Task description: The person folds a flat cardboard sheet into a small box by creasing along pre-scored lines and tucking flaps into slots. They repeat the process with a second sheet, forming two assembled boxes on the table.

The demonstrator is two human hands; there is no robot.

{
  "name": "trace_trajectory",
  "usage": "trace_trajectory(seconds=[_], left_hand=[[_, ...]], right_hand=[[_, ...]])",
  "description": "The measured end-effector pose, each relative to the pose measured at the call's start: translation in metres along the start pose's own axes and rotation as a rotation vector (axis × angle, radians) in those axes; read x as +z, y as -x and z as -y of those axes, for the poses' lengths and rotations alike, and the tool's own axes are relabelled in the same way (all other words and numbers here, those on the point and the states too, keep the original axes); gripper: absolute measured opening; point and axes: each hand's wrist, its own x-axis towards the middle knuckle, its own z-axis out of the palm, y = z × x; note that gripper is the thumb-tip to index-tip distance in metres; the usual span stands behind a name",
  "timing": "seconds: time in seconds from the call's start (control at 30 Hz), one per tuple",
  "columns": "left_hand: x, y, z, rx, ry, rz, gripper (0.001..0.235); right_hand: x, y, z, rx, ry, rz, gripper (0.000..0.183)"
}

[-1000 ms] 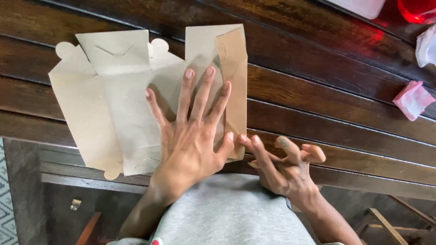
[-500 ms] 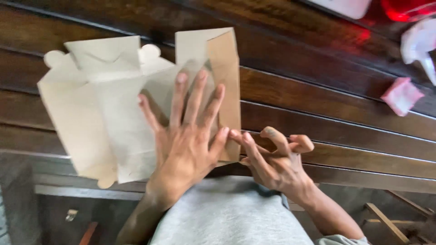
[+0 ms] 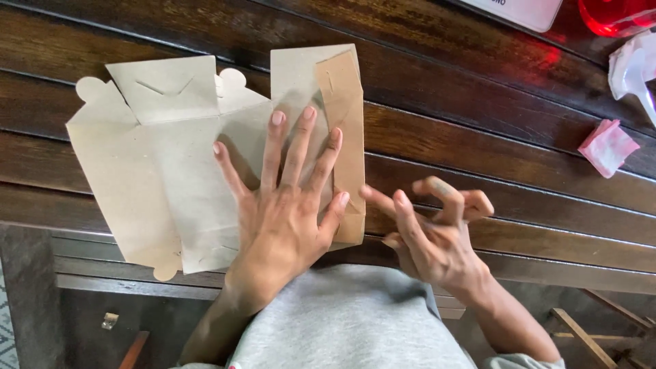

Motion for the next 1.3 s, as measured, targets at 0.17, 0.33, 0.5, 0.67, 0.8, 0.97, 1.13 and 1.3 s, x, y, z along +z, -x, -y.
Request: trace_trajectory(seconds=[0.17,0.33,0.5,0.67,0.8,0.97,1.13,1.3], left_hand=[[0.004,0.001,0.0,-0.001,-0.031,-0.028,0.079],[0.0,0.002,0.001,0.013,-0.006,-0.023,0.081],[0.003,0.001,0.001,0.016,-0.057,-0.019,0.083],[0.0,0.003,0.0,0.033,-0.061,-0.064,0.081],[0.002,0.004,0.007,0.025,-0.002,-0.058,0.097],[-0.008,0.017,0.027,0.106,0.322,-0.075,0.102],[-0.01,0.044,0.044,0.03,0.236,-0.36,0.058],[-0.014,0.045,0.043,0.037,0.032,-0.323,0.062]], right_hand=[[0.01,-0.006,-0.002,0.009,0.209,0.014,0.052],[-0.001,-0.007,0.001,-0.003,0.329,-0.032,0.048],[-0.001,-0.017,-0.001,0.0,0.242,-0.038,0.054],[0.004,-0.022,-0.001,0.004,0.301,0.063,0.066],[0.003,-0.023,0.005,0.062,0.309,-0.046,0.07],[0.009,-0.038,0.027,0.189,0.236,-0.264,0.076],[0.016,-0.055,0.046,0.398,0.274,-0.003,0.108],[0.002,-0.059,0.046,0.403,-0.011,-0.032,0.058]])
